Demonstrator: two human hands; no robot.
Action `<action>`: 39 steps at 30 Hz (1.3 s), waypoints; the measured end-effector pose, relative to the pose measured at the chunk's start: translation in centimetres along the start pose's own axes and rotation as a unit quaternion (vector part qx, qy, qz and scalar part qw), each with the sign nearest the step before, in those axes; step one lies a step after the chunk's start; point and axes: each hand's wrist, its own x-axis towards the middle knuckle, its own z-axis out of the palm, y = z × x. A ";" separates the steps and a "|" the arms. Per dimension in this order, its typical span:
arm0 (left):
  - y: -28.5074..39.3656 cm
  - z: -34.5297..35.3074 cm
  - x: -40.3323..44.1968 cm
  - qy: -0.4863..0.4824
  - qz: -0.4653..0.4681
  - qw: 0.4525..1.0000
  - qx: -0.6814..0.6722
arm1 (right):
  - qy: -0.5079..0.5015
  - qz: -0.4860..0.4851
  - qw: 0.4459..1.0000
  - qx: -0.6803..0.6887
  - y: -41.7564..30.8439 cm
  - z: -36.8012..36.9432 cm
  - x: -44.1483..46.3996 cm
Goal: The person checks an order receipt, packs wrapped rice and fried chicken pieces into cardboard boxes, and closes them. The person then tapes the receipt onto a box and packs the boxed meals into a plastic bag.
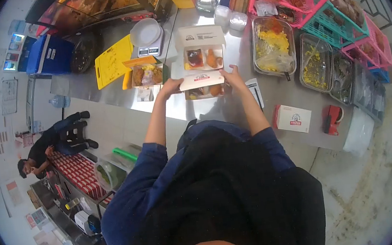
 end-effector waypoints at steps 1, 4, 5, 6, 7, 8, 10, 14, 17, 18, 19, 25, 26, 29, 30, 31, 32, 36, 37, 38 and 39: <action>-0.6 -0.1 -0.1 -0.031 0.005 0.998 -0.063 | -0.007 0.009 1.000 0.016 -1.5 0.1 -1.8; -2.2 1.5 -1.2 -0.032 0.039 0.983 -0.175 | -0.013 -0.009 1.000 0.025 0.1 -0.5 -3.0; -2.8 2.0 -1.2 -0.021 0.037 0.978 -0.206 | -0.017 -0.044 0.999 0.018 1.5 -0.9 -2.6; -3.0 2.3 -1.4 -0.028 0.034 0.978 -0.205 | -0.010 -0.041 0.999 0.019 2.2 -1.0 -2.8; -3.2 2.7 -1.7 0.019 0.038 0.994 -0.099 | 0.005 -0.102 0.994 -0.026 3.0 -1.1 -3.3; -3.4 3.1 -2.1 0.067 0.042 0.997 0.008 | 0.017 -0.161 0.984 -0.071 3.9 -1.3 -3.8; -4.4 4.7 -3.0 0.151 0.174 0.968 0.097 | 0.065 -0.213 0.957 -0.187 4.1 -1.1 -5.9; -6.5 6.7 0.3 0.157 0.410 0.849 0.296 | -0.041 -0.332 0.826 -0.454 0.8 -1.6 -5.6; -1.4 6.1 -4.9 0.009 0.398 0.807 0.437 | -0.222 -0.310 0.750 -0.540 -2.9 0.2 -6.0; -0.6 5.8 -5.4 -0.011 0.412 0.783 0.466 | -0.240 -0.286 0.722 -0.582 -3.6 0.4 -5.5; -1.1 5.4 -4.1 0.011 0.411 0.787 0.459 | -0.251 -0.296 0.707 -0.591 -4.0 0.6 -4.5; -5.4 8.3 -2.2 0.038 0.464 0.792 0.394 | -0.235 -0.375 0.655 -0.612 -1.0 0.0 -4.4; -6.2 8.7 -1.9 0.062 0.479 0.782 0.394 | -0.219 -0.415 0.643 -0.606 -0.4 0.0 -4.4; -6.6 8.7 -2.5 0.090 0.528 0.767 0.352 | -0.119 -0.392 0.506 -0.759 -1.4 1.7 -7.3; -6.1 8.6 -3.3 0.073 0.527 0.777 0.335 | -0.113 -0.391 0.510 -0.758 -1.4 1.7 -7.4; -6.1 8.9 -3.1 0.072 0.500 0.772 0.386 | -0.117 -0.388 0.523 -0.750 -1.2 1.3 -7.6; -6.3 9.4 -2.5 0.072 0.470 0.763 0.437 | -0.124 -0.386 0.533 -0.743 -1.0 0.9 -7.8; -4.6 10.7 -1.4 0.069 0.444 0.766 0.460 | -0.140 -0.373 0.556 -0.729 -0.4 -0.6 -7.7; -3.2 10.6 -1.5 0.055 0.430 0.758 0.488 | -0.141 -0.370 0.561 -0.727 -0.4 -0.7 -7.6; -3.0 10.6 -1.0 0.056 0.432 0.756 0.488 | -0.143 -0.367 0.565 -0.725 -0.4 -0.9 -7.6; -3.1 10.5 -0.5 0.041 0.434 0.760 0.482 | -0.143 -0.365 0.569 -0.723 -0.3 -1.1 -7.7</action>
